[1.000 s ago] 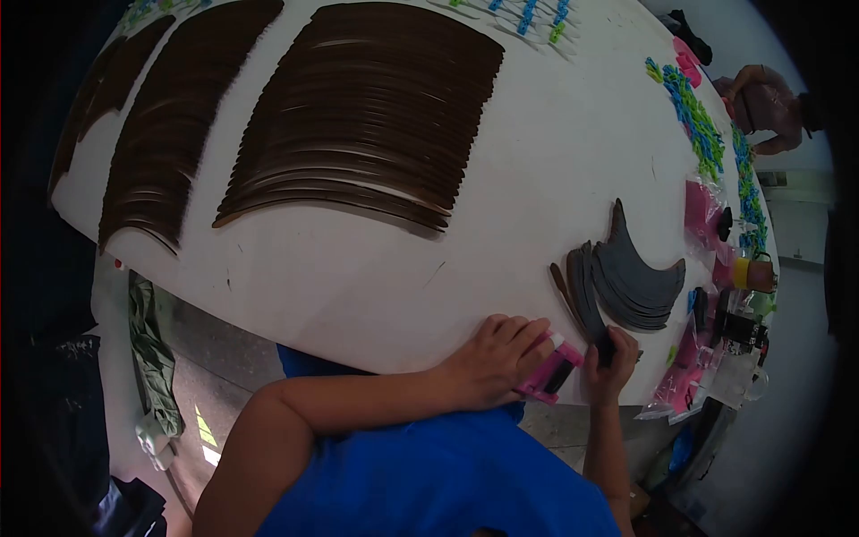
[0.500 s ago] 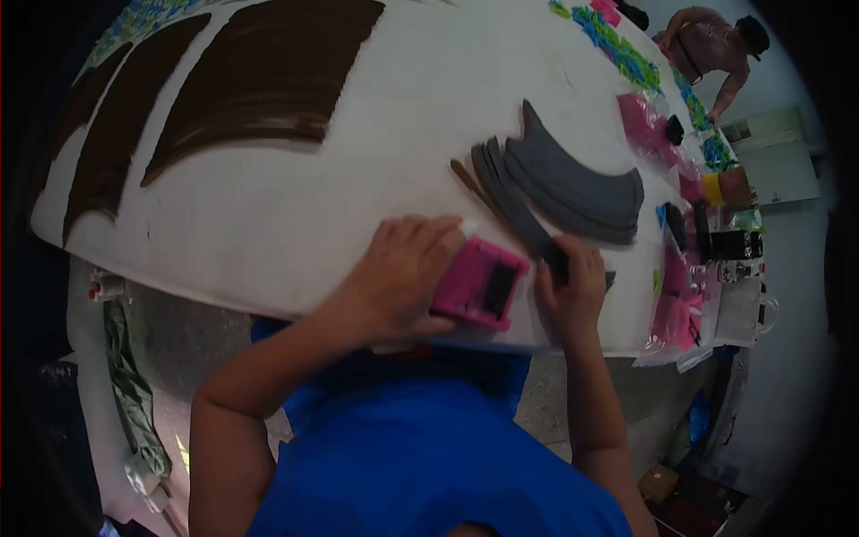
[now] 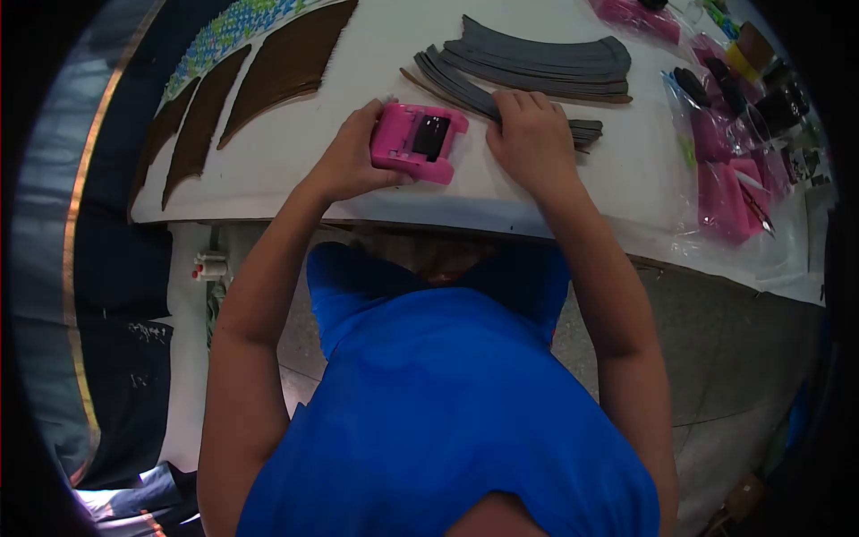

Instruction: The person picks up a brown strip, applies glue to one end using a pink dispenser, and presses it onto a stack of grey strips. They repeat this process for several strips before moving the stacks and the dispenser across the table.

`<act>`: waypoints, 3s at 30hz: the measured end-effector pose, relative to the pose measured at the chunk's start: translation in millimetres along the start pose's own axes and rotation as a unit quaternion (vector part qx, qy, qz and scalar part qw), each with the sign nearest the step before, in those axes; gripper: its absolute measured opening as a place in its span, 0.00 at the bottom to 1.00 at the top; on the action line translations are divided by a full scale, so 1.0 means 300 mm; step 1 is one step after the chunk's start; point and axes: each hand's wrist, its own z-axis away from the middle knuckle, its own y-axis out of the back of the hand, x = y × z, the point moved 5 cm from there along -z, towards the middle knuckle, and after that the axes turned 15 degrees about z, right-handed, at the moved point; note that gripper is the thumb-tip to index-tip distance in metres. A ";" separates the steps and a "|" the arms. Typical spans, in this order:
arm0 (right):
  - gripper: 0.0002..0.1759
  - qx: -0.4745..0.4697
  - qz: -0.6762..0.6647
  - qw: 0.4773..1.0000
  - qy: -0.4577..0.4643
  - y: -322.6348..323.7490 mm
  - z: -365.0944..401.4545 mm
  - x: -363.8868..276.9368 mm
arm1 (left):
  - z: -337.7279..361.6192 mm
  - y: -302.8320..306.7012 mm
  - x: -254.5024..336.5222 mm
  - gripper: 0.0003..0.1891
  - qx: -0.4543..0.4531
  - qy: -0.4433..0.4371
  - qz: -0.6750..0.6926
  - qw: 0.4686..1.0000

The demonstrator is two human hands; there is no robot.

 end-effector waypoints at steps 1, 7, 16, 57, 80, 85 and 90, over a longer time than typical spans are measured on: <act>0.11 0.007 0.002 1.000 0.008 0.002 0.002 -0.001 | 0.003 -0.003 -0.012 0.65 0.013 0.005 0.020 1.000; 0.10 -0.013 0.001 1.000 -0.005 -0.011 0.009 -0.005 | 0.015 -0.004 -0.006 0.68 0.031 0.038 0.017 0.999; 0.12 0.013 -0.027 0.999 -0.030 -0.008 0.023 -0.011 | 0.035 -0.012 -0.086 0.65 0.041 0.039 0.013 0.998; 0.16 -0.077 0.020 0.997 -0.014 0.049 -0.008 -0.026 | 0.027 -0.014 0.067 0.55 0.051 -0.055 -0.054 0.996; 0.14 -0.068 0.025 0.997 0.001 0.052 -0.015 -0.026 | -0.011 -0.010 0.083 0.55 0.036 -0.037 -0.019 0.998; 0.16 -0.086 0.025 0.996 -0.003 0.055 -0.011 -0.021 | -0.015 -0.019 0.079 0.56 0.038 -0.055 -0.037 0.997; 0.17 -0.075 0.022 0.997 0.008 0.044 -0.006 -0.016 | -0.010 -0.008 0.079 0.60 0.026 0.002 0.014 1.000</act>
